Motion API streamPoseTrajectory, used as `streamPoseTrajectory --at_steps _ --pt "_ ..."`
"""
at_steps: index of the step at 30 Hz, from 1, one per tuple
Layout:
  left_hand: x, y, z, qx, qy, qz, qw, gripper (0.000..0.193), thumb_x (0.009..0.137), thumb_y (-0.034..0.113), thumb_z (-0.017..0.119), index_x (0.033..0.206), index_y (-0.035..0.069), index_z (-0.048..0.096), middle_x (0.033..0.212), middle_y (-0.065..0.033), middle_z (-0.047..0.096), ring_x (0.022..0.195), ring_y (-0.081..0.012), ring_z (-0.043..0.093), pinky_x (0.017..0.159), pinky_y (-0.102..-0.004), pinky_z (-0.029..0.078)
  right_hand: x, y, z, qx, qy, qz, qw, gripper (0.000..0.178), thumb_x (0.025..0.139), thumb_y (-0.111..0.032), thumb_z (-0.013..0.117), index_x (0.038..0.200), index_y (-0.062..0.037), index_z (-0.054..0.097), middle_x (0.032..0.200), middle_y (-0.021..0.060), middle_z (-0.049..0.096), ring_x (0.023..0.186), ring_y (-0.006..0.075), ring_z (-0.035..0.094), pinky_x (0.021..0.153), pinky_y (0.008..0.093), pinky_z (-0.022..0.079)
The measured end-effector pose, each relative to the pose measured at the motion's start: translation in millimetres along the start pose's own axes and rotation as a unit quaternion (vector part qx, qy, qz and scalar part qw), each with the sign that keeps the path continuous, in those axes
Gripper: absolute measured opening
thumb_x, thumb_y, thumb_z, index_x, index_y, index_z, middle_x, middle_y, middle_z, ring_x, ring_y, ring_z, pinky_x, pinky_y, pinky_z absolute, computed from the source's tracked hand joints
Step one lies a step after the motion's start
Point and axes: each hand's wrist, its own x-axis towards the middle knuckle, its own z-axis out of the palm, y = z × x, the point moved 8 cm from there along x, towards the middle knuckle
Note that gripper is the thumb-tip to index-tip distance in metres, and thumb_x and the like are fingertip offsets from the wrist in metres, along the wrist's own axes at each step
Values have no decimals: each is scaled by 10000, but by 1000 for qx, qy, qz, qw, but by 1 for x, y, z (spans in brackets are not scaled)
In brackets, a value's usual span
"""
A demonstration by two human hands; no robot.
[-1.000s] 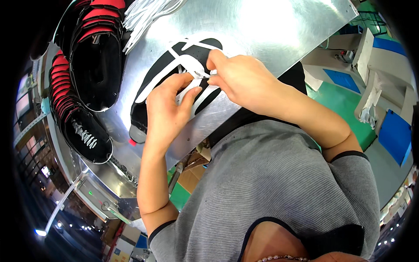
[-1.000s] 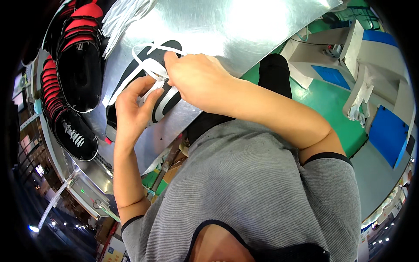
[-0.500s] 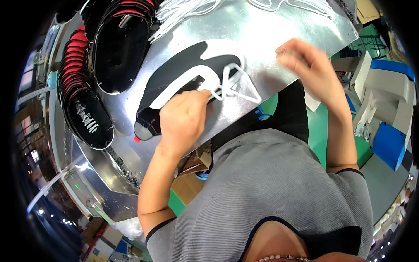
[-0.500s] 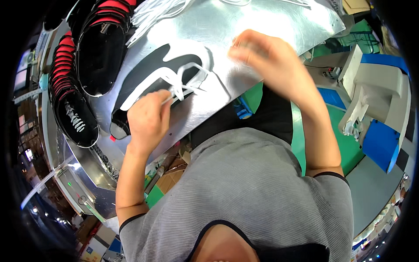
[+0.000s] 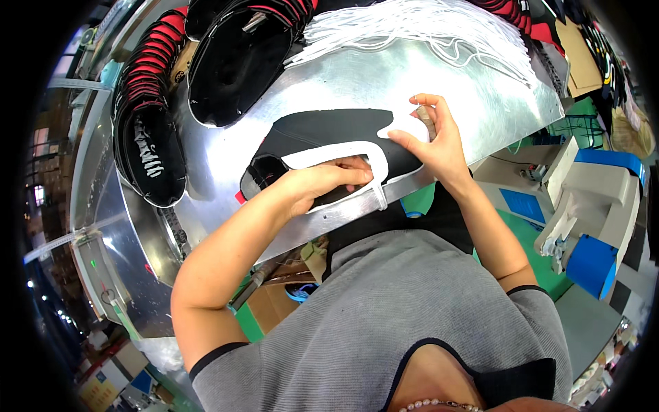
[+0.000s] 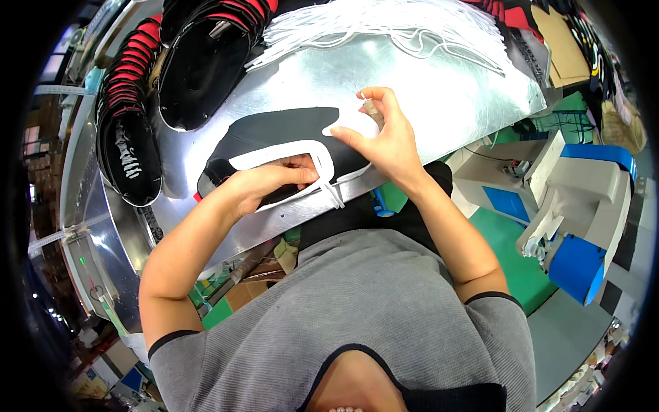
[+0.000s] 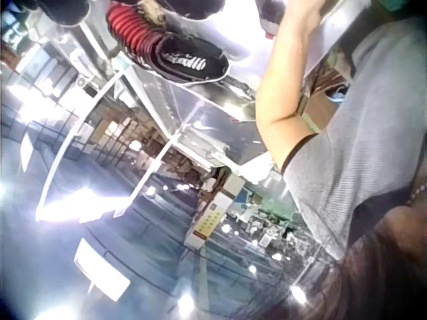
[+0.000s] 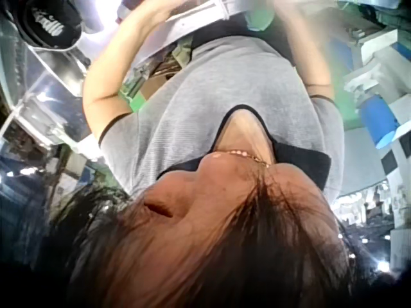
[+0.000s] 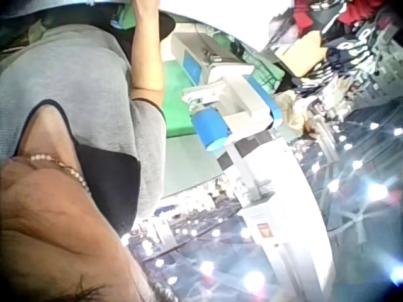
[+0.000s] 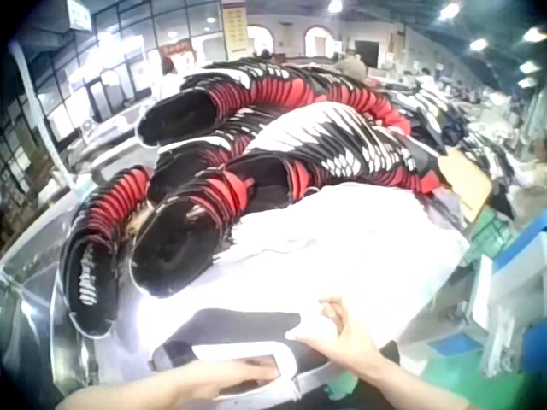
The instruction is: The person threads white laces through the eyelets of black shoe uppers by hand, working on multiple pieces sequentially at a metal table.
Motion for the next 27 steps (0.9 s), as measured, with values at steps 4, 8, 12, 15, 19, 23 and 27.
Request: streamPoseTrajectory --at_steps 4,8,12,15,19,23,27 --pt "-1 14 -29 218 200 111 949 136 872 138 676 926 22 720 848 -102 703 794 -174 646 732 -321 500 2 14 -6 -22 -10 74 997 583 730 -290 871 1145 -24 561 990 102 623 943 176 597 859 303 481" --pt "-14 32 -43 233 264 185 917 99 861 85 666 898 15 724 796 -115 703 750 -213 675 739 -326 514 4 36 -3 83 -30 187 978 552 764 -277 854 1131 10 559 1034 168 649 936 195 634 803 290 514" --pt "-3 33 -34 125 173 118 970 124 867 110 721 926 3 734 915 -24 722 869 -95 624 858 -265 489 7 37 -2 72 -49 189 978 566 756 -252 860 1149 14 552 1018 150 642 897 182 639 759 267 523" --pt "5 29 -33 99 149 102 979 151 845 124 744 958 25 753 904 -30 731 839 -97 631 820 -260 497 4 35 -1 88 -46 183 978 550 761 -245 855 1144 10 555 1001 138 643 872 172 642 738 261 525" --pt "4 27 -24 28 113 80 990 179 876 115 708 998 -17 714 986 -68 725 925 -115 627 890 -272 473 -2 34 -1 140 -42 212 966 497 781 -224 836 1123 12 564 986 124 645 870 151 636 742 260 523" --pt "-17 34 -37 220 227 100 943 149 889 105 683 958 -26 687 935 -73 701 873 -114 616 828 -276 479 -8 30 3 182 -32 212 960 389 828 -141 780 1123 -15 561 976 87 631 852 107 615 742 222 503" --pt "-82 67 -48 444 412 276 746 59 907 53 652 927 -2 645 846 -73 658 754 -138 596 699 -284 490 -7 26 -5 193 8 158 968 348 844 -123 766 1110 -16 568 981 74 618 841 99 623 738 211 508"
